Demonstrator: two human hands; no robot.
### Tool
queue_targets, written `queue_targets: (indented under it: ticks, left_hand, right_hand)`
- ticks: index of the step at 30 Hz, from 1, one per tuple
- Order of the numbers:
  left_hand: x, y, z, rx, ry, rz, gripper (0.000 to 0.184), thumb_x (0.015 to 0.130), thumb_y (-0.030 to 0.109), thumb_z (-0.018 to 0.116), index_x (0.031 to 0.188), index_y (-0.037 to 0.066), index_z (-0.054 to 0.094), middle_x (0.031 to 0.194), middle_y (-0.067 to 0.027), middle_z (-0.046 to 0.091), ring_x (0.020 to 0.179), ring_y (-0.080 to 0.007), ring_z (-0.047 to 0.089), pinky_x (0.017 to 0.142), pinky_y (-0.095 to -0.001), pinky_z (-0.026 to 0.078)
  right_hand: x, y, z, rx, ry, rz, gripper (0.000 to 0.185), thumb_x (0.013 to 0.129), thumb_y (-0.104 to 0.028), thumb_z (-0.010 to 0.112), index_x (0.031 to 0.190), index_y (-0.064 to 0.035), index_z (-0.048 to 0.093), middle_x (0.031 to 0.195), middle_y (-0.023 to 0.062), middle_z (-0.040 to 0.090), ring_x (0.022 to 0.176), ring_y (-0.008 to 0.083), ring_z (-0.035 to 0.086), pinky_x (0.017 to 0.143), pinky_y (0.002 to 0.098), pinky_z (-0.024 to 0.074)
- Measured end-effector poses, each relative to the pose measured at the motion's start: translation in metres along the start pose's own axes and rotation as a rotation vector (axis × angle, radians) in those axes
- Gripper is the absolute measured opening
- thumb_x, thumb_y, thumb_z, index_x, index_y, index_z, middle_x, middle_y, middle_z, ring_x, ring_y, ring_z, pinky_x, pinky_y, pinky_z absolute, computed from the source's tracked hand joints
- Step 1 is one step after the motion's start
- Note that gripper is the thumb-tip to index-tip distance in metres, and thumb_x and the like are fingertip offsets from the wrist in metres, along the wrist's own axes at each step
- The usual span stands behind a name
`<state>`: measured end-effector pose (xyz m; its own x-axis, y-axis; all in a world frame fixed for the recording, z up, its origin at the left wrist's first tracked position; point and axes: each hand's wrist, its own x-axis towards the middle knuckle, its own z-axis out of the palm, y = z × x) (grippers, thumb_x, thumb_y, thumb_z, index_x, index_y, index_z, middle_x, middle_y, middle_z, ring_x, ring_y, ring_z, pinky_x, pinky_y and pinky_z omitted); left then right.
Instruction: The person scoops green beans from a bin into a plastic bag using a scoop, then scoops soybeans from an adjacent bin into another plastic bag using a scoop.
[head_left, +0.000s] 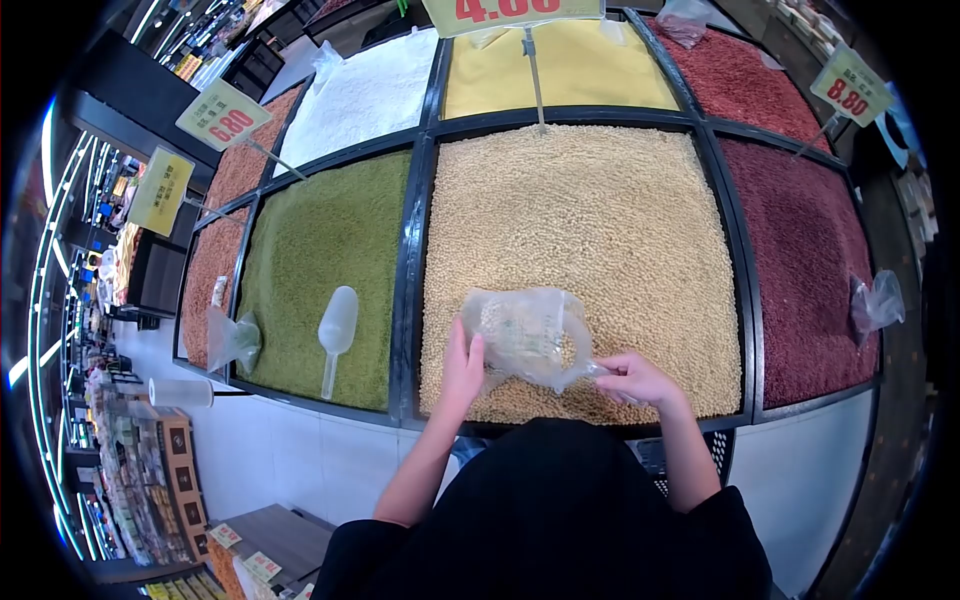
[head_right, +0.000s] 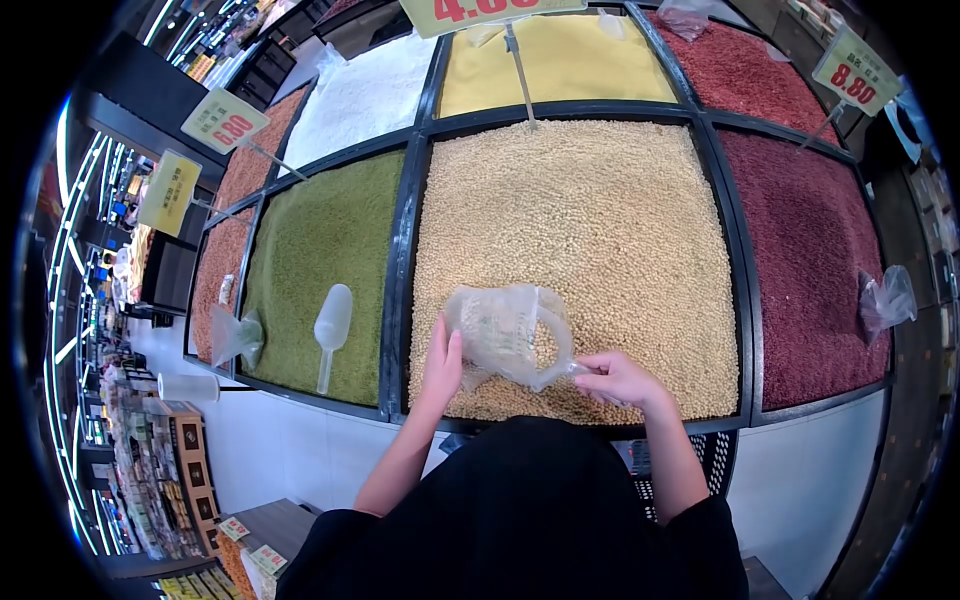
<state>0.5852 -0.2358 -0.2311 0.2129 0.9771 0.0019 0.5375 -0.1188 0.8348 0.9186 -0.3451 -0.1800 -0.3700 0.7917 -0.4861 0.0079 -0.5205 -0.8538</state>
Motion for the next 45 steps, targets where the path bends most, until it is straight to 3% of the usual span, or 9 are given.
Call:
queue_targets:
  ticks: [5,7,14,19,24,39,45]
  left_hand:
    - [-0.005,0.011,-0.002,-0.011,-0.013,0.019,0.057,0.107,0.022,0.042,0.151,-0.012,0.03,0.155,-0.0293,0.038,0.147,-0.0382,0.035,0.122,-0.0397,0.025]
    - [-0.005,0.008,0.0,-0.027,0.011,-0.002,0.062,0.105,0.027,0.047,0.15,-0.013,0.032,0.154,-0.0333,0.036,0.146,-0.0434,0.034,0.122,-0.043,0.025]
    - [-0.011,0.021,0.003,0.073,0.003,-0.053,0.064,0.105,0.03,0.048,0.15,-0.012,0.032,0.156,-0.0343,0.032,0.148,-0.0451,0.029,0.123,-0.0459,0.022]
    - [-0.017,0.027,0.005,0.178,-0.014,0.026,0.066,0.105,0.031,0.048,0.152,-0.011,0.028,0.158,-0.0367,0.025,0.149,-0.049,0.024,0.123,-0.0488,0.019]
    - [-0.019,0.017,0.009,0.151,-0.039,0.025,0.065,0.106,0.03,0.048,0.151,-0.012,0.029,0.158,-0.0356,0.027,0.149,-0.0471,0.025,0.124,-0.0472,0.02]
    - [-0.013,0.01,-0.001,-0.038,-0.088,-0.069,0.058,0.107,0.027,0.045,0.148,-0.012,0.037,0.153,-0.0305,0.041,0.146,-0.0394,0.037,0.121,-0.0401,0.027]
    - [-0.008,-0.021,0.008,-0.192,-0.075,-0.078,0.057,0.108,0.028,0.043,0.149,-0.012,0.037,0.153,-0.0289,0.042,0.146,-0.0369,0.038,0.121,-0.0379,0.027]
  right_hand:
    - [-0.028,0.014,-0.01,0.102,0.036,-0.095,0.032,0.096,-0.012,0.067,0.126,0.0005,0.067,0.074,0.0006,0.064,0.058,0.0061,0.055,0.052,0.023,0.0449]
    - [-0.048,0.011,-0.013,0.088,0.071,-0.081,0.033,0.096,-0.011,0.066,0.127,0.0003,0.067,0.076,0.0004,0.063,0.058,0.006,0.055,0.052,0.0225,0.0451]
    - [-0.112,0.015,-0.026,0.12,0.174,-0.024,0.032,0.097,-0.01,0.065,0.127,0.0011,0.066,0.077,-0.0001,0.062,0.057,0.0057,0.055,0.053,0.0213,0.0453]
    - [-0.137,0.019,-0.028,0.203,0.456,-0.053,0.035,0.098,-0.013,0.064,0.13,0.0008,0.065,0.079,-0.0002,0.063,0.056,0.0053,0.054,0.051,0.0204,0.0426]
    - [-0.122,0.009,-0.03,0.21,0.64,-0.131,0.015,0.099,-0.014,0.061,0.102,-0.0004,0.067,0.075,-0.0016,0.061,0.053,0.0045,0.054,0.046,0.0205,0.0404]
    - [-0.018,-0.017,-0.028,0.12,0.878,-0.274,0.02,0.097,-0.016,0.066,0.104,0.0015,0.07,0.073,0.0004,0.063,0.053,0.0046,0.052,0.047,0.0221,0.0402]
    - [-0.002,-0.015,-0.032,-0.078,0.94,-0.306,0.018,0.092,-0.014,0.071,0.101,0.0021,0.071,0.069,0.0016,0.063,0.056,0.0071,0.055,0.051,0.0254,0.0429]
